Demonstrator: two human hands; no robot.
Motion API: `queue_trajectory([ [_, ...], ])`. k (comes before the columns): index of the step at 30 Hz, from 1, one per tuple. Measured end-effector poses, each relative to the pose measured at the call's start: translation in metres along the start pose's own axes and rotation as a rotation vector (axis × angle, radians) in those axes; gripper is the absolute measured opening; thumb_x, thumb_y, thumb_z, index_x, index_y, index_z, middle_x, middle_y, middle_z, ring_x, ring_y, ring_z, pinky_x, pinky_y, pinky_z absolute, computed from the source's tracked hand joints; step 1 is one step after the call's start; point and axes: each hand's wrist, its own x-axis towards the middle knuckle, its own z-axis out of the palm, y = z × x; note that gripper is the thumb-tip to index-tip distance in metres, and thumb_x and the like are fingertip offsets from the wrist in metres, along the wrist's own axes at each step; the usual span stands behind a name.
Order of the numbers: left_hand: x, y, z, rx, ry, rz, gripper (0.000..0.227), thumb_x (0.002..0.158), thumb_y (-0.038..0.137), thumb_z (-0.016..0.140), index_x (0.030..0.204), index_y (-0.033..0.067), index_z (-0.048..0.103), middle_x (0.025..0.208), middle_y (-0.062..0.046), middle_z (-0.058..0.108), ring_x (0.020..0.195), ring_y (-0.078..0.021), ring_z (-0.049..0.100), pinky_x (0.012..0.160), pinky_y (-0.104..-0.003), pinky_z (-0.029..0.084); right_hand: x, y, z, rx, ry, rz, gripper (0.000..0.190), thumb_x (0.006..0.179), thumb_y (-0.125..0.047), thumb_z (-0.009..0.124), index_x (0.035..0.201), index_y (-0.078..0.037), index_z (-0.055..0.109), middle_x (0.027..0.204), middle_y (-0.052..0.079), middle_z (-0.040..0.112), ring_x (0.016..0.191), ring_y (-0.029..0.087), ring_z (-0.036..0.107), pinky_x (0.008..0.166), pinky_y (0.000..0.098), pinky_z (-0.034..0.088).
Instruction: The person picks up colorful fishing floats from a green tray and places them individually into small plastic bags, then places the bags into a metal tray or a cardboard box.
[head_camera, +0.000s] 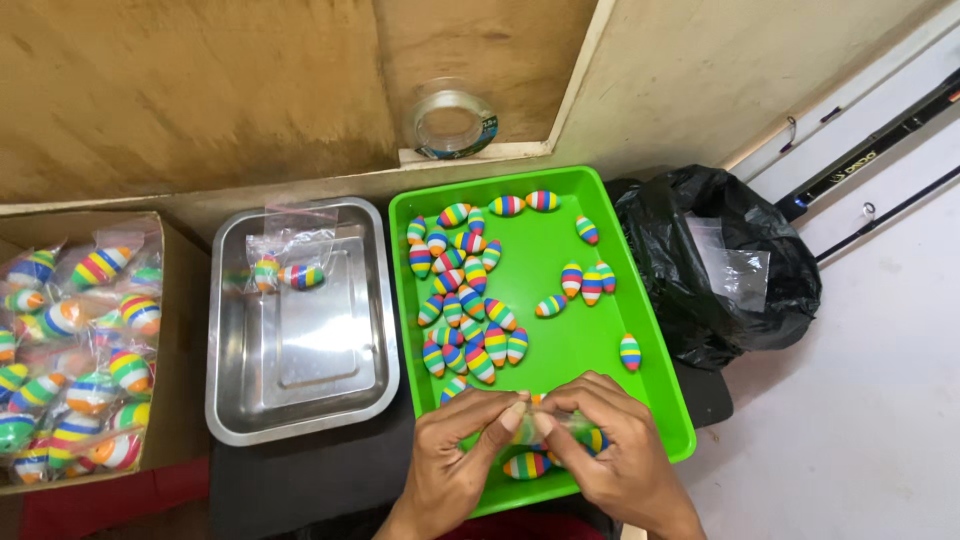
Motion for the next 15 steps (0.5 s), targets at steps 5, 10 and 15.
queue_trajectory([
  [5, -0.004, -0.005, 0.005, 0.019, 0.007, 0.071, 0.021, 0.096, 0.017, 0.067, 0.107, 0.0028, 0.079, 0.101, -0.011, 0.083, 0.091, -0.0219, 0.079, 0.080, -0.032, 0.060, 0.001, -0.001, 0.003, -0.040, 0.014, -0.056, 0.012, 0.095, -0.021, 0.067, 0.087, -0.012, 0.071, 0.083, -0.002, 0.077, 0.074, 0.017, 0.066, 0.075, 0.0323, 0.044],
  [10, -0.003, 0.003, 0.007, 0.087, 0.098, 0.204, 0.015, 0.095, 0.012, 0.067, 0.095, 0.0024, 0.079, 0.089, -0.010, 0.082, 0.077, -0.0194, 0.078, 0.073, -0.030, 0.059, -0.001, 0.000, 0.006, 0.014, 0.021, -0.065, 0.012, 0.093, -0.019, 0.069, 0.084, -0.011, 0.068, 0.078, -0.001, 0.073, 0.069, 0.014, 0.063, 0.073, 0.0308, 0.042],
  [15, -0.005, -0.002, -0.001, 0.067, 0.131, 0.150, 0.019, 0.095, 0.017, 0.068, 0.094, 0.0025, 0.080, 0.083, -0.011, 0.080, 0.072, -0.0209, 0.074, 0.065, -0.032, 0.059, -0.008, 0.013, 0.003, 0.043, 0.081, -0.052, 0.011, 0.086, -0.019, 0.076, 0.083, -0.009, 0.072, 0.078, -0.001, 0.077, 0.071, 0.017, 0.068, 0.074, 0.0325, 0.050],
])
